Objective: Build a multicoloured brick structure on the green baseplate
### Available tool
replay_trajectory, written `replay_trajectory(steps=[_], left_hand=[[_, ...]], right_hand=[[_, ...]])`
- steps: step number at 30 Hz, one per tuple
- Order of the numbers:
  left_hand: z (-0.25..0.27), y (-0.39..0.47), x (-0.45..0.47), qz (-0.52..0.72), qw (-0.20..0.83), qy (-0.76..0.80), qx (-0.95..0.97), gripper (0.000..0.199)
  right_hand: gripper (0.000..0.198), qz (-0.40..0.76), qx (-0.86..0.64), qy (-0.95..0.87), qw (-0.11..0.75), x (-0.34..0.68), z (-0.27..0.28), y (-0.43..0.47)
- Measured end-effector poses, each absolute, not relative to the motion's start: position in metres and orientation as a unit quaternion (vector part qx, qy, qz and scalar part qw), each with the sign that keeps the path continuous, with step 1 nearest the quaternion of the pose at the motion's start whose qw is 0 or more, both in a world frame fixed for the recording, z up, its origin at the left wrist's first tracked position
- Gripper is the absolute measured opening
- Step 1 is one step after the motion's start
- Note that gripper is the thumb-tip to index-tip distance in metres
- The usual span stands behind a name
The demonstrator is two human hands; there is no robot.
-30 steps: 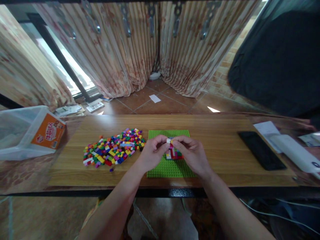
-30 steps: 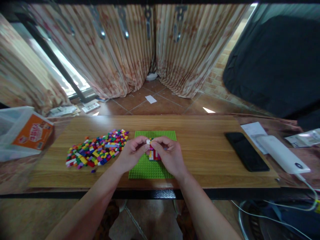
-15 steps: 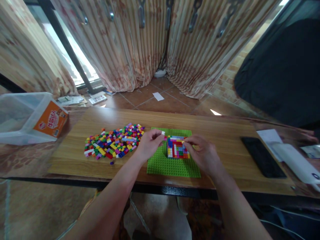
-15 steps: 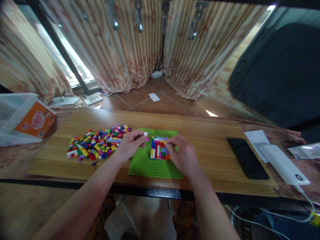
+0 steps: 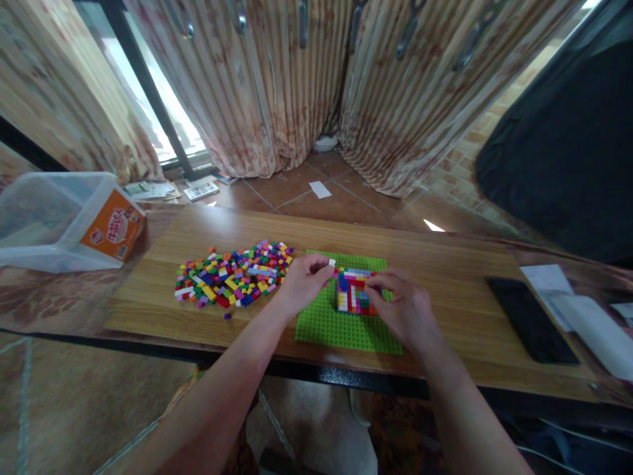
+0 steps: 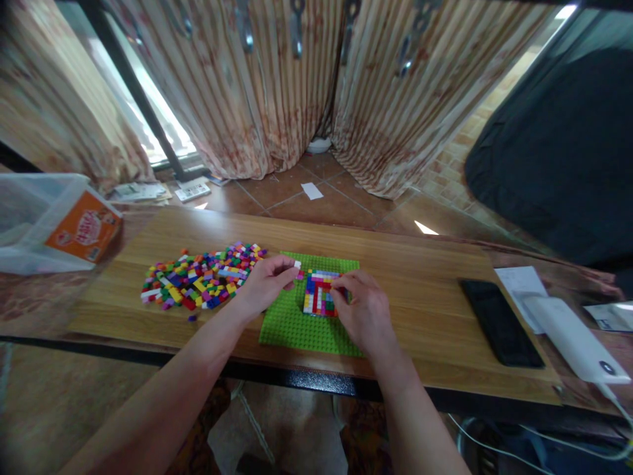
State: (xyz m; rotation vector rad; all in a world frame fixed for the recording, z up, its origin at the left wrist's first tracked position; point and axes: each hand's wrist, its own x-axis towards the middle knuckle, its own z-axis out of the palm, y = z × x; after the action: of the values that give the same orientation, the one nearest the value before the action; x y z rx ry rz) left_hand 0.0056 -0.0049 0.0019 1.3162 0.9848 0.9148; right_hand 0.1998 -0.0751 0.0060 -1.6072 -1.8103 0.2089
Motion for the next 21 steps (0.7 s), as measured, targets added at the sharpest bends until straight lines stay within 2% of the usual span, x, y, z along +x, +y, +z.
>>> replay_trajectory(steps=[4, 10, 16, 21], left_hand=[[0.002, -0.005, 0.005, 0.388, 0.588, 0.423, 0.570, 0.013], [0.002, -0.005, 0.005, 0.387, 0.585, 0.428, 0.570, 0.013], [0.005, -0.007, 0.005, 0.387, 0.589, 0.428, 0.566, 0.013], [0.003, -0.006, 0.005, 0.388, 0.588, 0.431, 0.564, 0.013]], right_hand=[[0.009, 0.121, -0.642, -0.661, 0.370, 0.203, 0.006, -0.076], [0.028, 0.190, -0.689, -0.571, 0.404, 0.207, 0.003, -0.074], [0.047, 0.202, -0.728, -0.531, 0.385, 0.204, -0.009, -0.067], [0.049, 0.221, -0.732, -0.528, 0.369, 0.202, -0.011, -0.066]])
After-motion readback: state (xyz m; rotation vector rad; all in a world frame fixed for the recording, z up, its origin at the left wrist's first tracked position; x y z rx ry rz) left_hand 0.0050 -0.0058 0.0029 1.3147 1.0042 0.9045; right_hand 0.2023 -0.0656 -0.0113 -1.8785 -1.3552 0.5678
